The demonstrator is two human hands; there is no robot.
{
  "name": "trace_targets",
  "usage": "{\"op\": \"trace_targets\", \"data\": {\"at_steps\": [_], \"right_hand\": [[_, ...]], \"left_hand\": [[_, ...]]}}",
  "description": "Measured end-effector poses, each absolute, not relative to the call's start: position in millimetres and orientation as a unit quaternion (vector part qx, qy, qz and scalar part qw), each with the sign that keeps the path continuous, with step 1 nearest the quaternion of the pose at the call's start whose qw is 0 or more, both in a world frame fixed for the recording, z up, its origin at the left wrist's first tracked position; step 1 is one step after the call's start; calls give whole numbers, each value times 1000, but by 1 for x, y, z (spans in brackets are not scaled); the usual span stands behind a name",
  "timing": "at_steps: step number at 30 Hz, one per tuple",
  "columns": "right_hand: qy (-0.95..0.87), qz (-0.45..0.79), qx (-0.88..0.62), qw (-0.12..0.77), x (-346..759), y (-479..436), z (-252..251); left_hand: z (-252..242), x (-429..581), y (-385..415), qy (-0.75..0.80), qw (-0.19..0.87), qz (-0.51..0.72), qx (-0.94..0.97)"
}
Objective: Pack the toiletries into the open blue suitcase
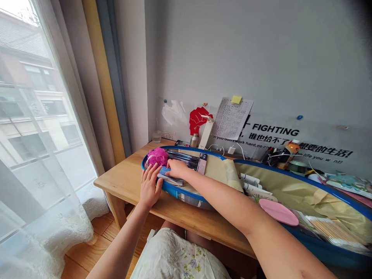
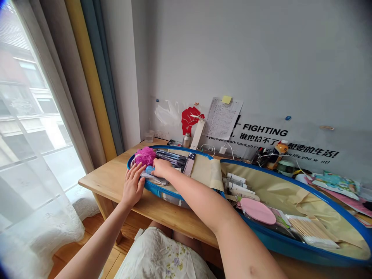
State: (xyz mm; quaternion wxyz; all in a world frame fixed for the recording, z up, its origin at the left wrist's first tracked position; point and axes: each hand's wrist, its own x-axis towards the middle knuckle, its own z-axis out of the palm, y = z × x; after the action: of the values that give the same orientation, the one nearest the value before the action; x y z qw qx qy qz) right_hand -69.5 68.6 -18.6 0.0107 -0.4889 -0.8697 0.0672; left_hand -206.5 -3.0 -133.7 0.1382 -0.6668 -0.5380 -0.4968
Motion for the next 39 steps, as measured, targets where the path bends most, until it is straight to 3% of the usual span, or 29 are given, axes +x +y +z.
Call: {"op": "trace_targets", "data": {"at_steps": [15,23,30,39], "right_hand": [[-848,108,-514,-69,-41,70,-15],[-829,173,-532,2,-26,77,5],[-853,120,-503,79,-36,89,35],[-894,64,-442,-7,-65,81,51]], "left_hand": [[-133,-207,-3,-524,154,-504,-669],[-133,-206,-2,-525,150,-507,-667],[-134,-206,-2,-528,146,-507,-665],[-134,-205,-2,-529,150,-507,-664]]}}
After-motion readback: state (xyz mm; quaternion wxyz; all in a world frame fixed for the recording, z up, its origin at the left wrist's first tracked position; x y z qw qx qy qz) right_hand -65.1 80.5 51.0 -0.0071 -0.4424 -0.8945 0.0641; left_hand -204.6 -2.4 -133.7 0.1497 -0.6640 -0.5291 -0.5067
